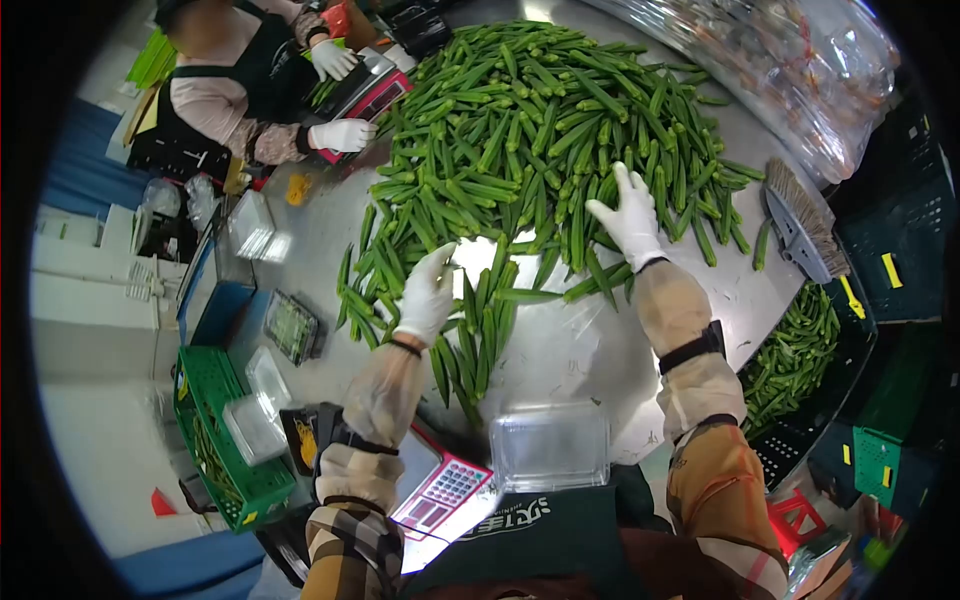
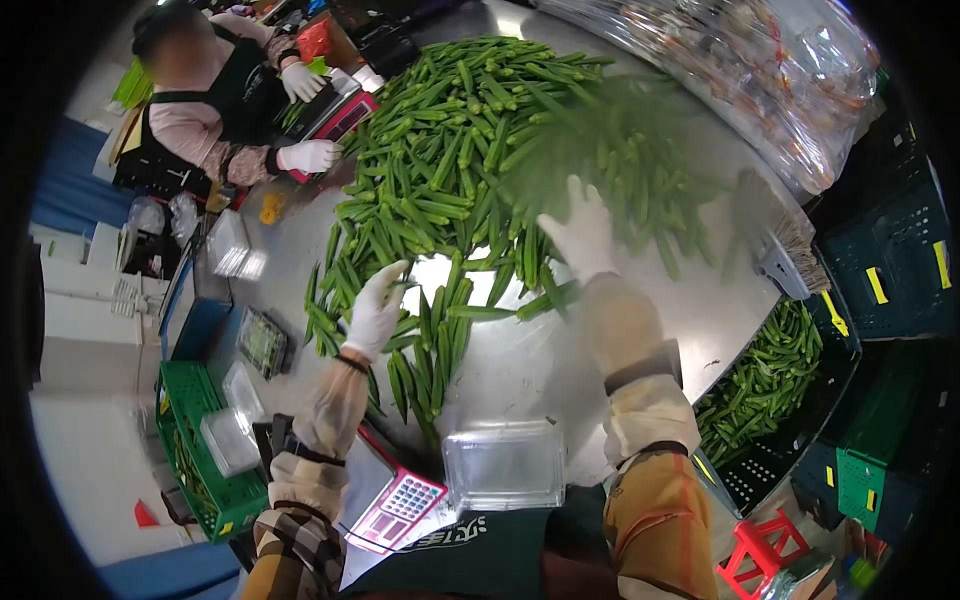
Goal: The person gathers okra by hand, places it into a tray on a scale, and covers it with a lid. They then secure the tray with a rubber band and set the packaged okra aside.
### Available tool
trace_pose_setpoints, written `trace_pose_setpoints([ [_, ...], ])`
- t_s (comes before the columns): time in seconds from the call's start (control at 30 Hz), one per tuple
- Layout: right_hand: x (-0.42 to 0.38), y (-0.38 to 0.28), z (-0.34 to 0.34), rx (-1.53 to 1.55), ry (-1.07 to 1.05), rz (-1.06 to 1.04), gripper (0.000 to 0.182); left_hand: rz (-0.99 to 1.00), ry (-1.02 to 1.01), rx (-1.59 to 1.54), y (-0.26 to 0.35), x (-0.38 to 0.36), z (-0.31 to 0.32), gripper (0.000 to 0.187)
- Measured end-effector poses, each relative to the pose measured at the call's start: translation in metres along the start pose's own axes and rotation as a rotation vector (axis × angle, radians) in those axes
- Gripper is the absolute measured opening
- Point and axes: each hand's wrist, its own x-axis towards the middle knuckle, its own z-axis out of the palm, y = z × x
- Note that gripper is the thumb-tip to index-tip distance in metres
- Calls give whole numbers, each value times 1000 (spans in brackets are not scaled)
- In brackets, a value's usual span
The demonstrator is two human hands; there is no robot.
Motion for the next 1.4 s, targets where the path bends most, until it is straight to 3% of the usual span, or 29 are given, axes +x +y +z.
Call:
trace_pose_setpoints([
  [0.03, 7, -7, 8, -37, -55, 30, 97, -64, -22, -85, 10, 16, 19, 34],
  [0.17, 1, -15, 47, -263, -119, 67, 107, 64, -95, -6, 12, 57, 105, 36],
  [0.2, -4, -14, 42, -216, -145, 55, 100, -15, -177, -1, 21, 57, 114, 37],
  [0.3, -39, 1, 36, -147, -170, -130, 81, 98, -17, 309, 16, 40, 143, 38],
  [0.37, -66, 10, 23, -119, -180, -276, 67, -5, -101, 259, 24, 20, 139, 38],
  [0.43, -92, 15, 8, -78, -302, -396, 63, 5, -238, 198, 24, -8, 127, 36],
  [0.5, -111, 18, -5, -115, -388, -502, 64, 81, -243, 91, 24, -35, 116, 33],
  [0.57, -116, 28, -16, -75, -405, -501, 68, 28, -287, 83, 23, -51, 101, 29],
  [0.63, -117, 39, -33, 5, -338, -344, 72, -105, -226, 60, 17, -65, 87, 28],
  [0.77, -127, 80, -73, -385, -107, -182, 69, -460, -95, -267, -6, -92, 65, 31],
  [0.8, -131, 78, -90, -276, -203, 4, 70, -469, -132, -313, -9, -94, 56, 30],
  [0.83, -141, 93, -91, -280, -155, -5, 67, -469, -113, -353, 13, -89, 44, 30],
  [0.93, -171, 122, -92, -310, -85, 17, 61, -441, -25, -359, 5, -100, 42, 32],
  [1.03, -193, 125, -85, -120, 38, 79, 60, -468, -92, -333, 12, -112, 50, 34],
  [1.17, -221, 120, -68, -91, 50, 68, 61, -259, -17, -86, 15, -135, 71, 35],
  [1.23, -229, 109, -65, 134, -42, 46, 58, -383, -50, -132, 16, -136, 68, 34],
  [1.3, -231, 96, -64, 255, 49, 90, 44, -439, -56, -259, 29, -134, 64, 33],
  [1.4, -234, 87, -76, 431, 49, 313, 34, -449, -10, -540, 68, -129, 58, 33],
])
